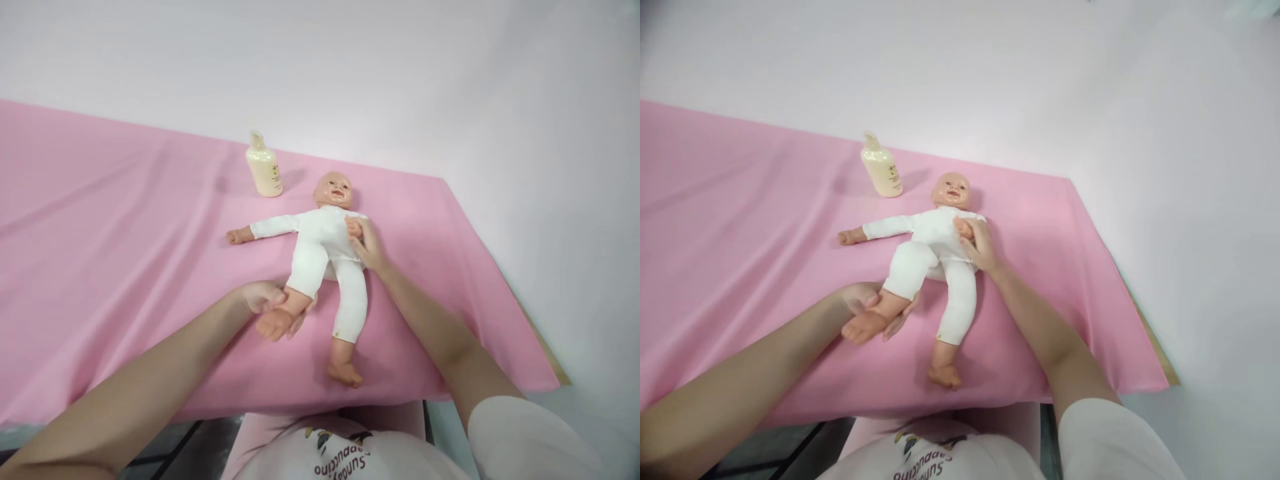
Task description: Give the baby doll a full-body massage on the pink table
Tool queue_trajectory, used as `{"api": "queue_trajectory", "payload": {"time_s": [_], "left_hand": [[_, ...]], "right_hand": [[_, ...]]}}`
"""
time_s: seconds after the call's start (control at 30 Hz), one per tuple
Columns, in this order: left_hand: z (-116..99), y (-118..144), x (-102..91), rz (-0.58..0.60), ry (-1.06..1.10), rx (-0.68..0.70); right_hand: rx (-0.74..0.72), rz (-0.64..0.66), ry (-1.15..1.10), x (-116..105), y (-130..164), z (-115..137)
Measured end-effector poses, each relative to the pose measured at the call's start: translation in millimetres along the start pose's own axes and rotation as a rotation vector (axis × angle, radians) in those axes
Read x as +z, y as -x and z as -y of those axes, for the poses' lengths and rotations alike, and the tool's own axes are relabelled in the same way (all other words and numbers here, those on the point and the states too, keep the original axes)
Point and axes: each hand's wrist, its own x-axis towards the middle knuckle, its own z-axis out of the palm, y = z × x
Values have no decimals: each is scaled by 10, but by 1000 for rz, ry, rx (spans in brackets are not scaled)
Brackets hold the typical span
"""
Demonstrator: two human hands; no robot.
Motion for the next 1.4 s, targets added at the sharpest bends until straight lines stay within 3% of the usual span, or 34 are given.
{"api": "queue_trajectory", "payload": {"time_s": [0.13, 0.2, 0.33, 0.43, 0.53, 0.67, 0.77, 0.83, 0.9, 1.0, 1.1, 1.17, 1.3, 1.4], "left_hand": [[-78, 15, 101, 289, 70, -213], [-107, 4, 129, 273, 17, -258], [-92, 10, 148, 101, -260, -360], [-47, 40, 162, 31, -406, -361], [-33, 62, 158, 49, -386, -331], [-42, 80, 82, 284, -67, -303], [-30, 86, 2, 345, 204, -106], [-26, 77, -34, 249, 282, 80], [-29, 60, -51, 59, 309, 204], [-27, 35, -69, -256, 350, 245], [-11, 19, -112, -349, 344, 229], [-5, 13, -142, -304, 311, 211], [-39, 37, -120, -24, 210, 165], [-109, 78, -27, 158, 135, -23]], "right_hand": [[229, -337, -264, -47, -22, -190], [310, -480, -345, -110, -59, -295], [549, -696, -454, -225, -126, -559], [678, -659, -545, -260, -149, -712], [678, -612, -529, -270, -150, -711], [441, -519, -346, -264, -139, -498], [353, -392, -299, -219, -116, -332], [356, -288, -296, -174, -89, -267], [307, -167, -252, -136, -67, -232], [136, 31, -95, -119, -61, -194], [50, 113, -20, -126, -73, -162], [85, 85, -69, -122, -69, -169], [319, -120, -257, -116, -54, -316], [433, -261, -342, -158, -66, -531]]}}
